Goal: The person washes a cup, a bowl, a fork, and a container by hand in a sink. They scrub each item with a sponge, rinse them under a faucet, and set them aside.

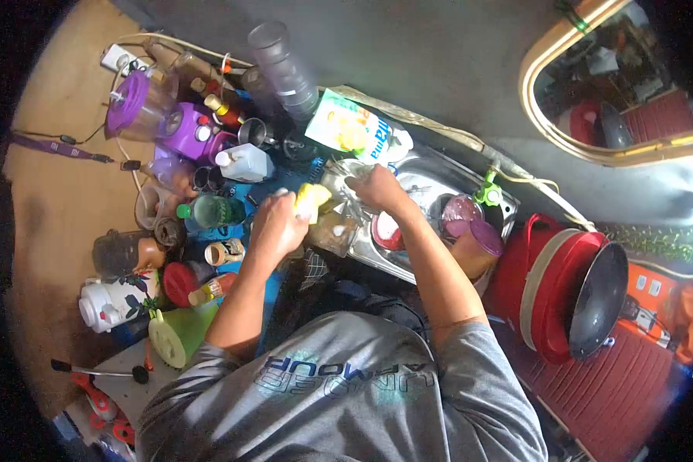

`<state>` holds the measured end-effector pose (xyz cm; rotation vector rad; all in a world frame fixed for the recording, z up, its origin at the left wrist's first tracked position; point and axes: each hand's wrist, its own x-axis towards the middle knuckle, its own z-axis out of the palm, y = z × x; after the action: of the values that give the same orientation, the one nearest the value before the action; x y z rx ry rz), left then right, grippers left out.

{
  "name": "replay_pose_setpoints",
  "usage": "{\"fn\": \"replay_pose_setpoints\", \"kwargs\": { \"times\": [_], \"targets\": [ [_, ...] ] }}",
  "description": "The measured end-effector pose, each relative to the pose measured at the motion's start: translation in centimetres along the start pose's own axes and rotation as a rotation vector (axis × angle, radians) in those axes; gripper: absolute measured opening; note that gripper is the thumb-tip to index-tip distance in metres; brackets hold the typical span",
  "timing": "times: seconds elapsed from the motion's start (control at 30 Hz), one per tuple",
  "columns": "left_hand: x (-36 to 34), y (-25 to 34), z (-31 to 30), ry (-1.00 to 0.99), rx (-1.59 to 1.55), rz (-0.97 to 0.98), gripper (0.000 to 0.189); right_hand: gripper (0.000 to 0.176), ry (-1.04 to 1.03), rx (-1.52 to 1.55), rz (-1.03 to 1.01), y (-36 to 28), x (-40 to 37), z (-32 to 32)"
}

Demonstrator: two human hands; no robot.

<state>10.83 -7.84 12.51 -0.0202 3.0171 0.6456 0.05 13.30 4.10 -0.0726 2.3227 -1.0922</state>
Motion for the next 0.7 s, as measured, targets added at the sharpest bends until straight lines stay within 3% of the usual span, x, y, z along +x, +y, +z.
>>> {"fn": "replay_pose_setpoints", "kwargs": {
  "times": [0.03,0.07,0.13,0.2,0.27,0.33,0.37,0.43,0.47,0.53,0.6,0.67,0.7],
  "targets": [
    [0.8,0.6,0.1,0.011,0.044,-0.009,0.025,0.045,0.045,0.084,-0.194,0.3,-1.1,-0.4],
    [1.5,1.2,0.3,0.028,0.045,0.000,0.025,0.045,0.065,0.090,-0.176,0.9,-2.0,-0.5],
    [3.0,2.7,0.9,0.008,0.043,0.045,0.024,0.035,0.163,0.465,-0.273,2.1,-3.9,-1.1],
    [4.3,4.2,2.8,0.042,0.005,0.096,0.018,0.021,0.228,0.846,-0.099,5.4,-5.5,-1.6],
    [5.9,5.0,5.4,-0.037,0.096,0.150,0.015,0.024,0.353,0.844,0.064,9.5,-7.0,-2.0],
    [7.5,5.0,8.2,-0.067,0.128,0.197,0.015,0.027,0.547,0.528,0.156,21.7,-4.7,0.9],
    [8.3,5.0,9.3,-0.129,0.163,0.196,0.015,0.027,0.560,0.536,0.167,22.5,-6.3,0.0],
    [9.5,4.5,11.5,-0.202,0.199,0.217,0.016,0.028,0.605,0.088,0.254,23.1,-9.6,-1.3],
    [10.1,4.0,12.5,-0.211,0.201,0.225,0.016,0.028,0.608,0.094,0.265,23.6,-9.9,-1.3],
    [10.9,4.1,13.2,-0.252,0.228,0.206,0.018,0.024,0.554,-0.108,0.108,24.6,-10.4,-1.2],
    [11.2,4.3,14.1,-0.271,0.228,0.196,0.017,0.023,0.440,-0.143,0.183,26.2,-8.6,-0.9],
    [11.7,4.2,15.4,-0.392,0.410,0.281,0.016,0.027,0.361,-0.437,0.146,31.9,-4.1,0.9],
    [11.4,5.3,14.7,-0.437,0.413,0.224,0.015,0.031,0.442,-0.226,0.293,34.5,-1.6,1.7]
  ]
}}
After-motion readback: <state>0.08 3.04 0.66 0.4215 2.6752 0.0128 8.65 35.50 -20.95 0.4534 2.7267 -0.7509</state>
